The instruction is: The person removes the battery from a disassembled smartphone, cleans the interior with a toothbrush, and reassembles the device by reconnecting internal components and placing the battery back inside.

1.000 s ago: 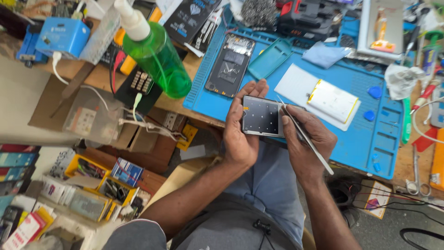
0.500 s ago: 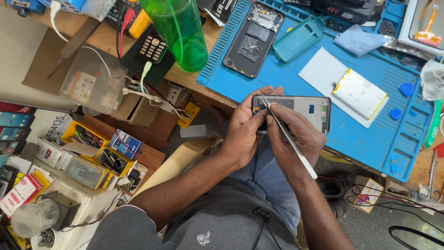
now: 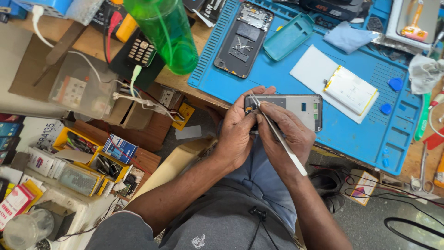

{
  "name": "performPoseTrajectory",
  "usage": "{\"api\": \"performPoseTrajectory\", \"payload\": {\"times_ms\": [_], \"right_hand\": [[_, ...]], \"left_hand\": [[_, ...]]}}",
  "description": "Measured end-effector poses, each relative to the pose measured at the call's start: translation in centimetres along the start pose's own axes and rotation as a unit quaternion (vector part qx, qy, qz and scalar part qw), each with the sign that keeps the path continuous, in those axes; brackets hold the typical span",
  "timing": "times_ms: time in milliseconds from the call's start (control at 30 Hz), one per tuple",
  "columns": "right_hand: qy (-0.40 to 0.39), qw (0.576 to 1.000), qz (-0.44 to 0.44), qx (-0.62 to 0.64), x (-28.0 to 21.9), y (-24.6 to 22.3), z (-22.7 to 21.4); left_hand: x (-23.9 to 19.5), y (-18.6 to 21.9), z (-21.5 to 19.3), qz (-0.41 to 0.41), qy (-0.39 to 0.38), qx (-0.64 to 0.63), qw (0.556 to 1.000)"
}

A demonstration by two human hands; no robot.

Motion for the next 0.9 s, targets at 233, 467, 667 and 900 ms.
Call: {"api": "performPoseTrajectory", "payload": {"times_ms": [233,467,667,900], "right_hand": [[0.009,1.000,0.022,0.002,0.30,0.82,-0.57],[0.002,1.000,0.004,-0.002,0.15,0.46,-0.55],[-0.003,1.000,0.006,0.002,0.12,0.58,-0.38],[-0.001,1.000,-0.005,0.000,0.11,0.52,-0.24]], "left_hand": [[0.06,-0.11,-0.09,-0.003,0.015,0.004,1.000],[0.08,-0.06,0.04,0.006,0.002,-0.007,1.000],[0.04,0.07,0.05,-0.003,0.004,0.011,1.000],[0.01,0.10,0.06,0.004,0.002,0.003,1.000]]}}
Point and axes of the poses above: each hand's wrist, its own x-axis towards the middle knuckle, its own z-axis out of the palm, y = z × x, the point moved 8 cm from there along x, towards the middle knuckle, and after that the axes turned 6 degrees about y, right-handed, at the moved point
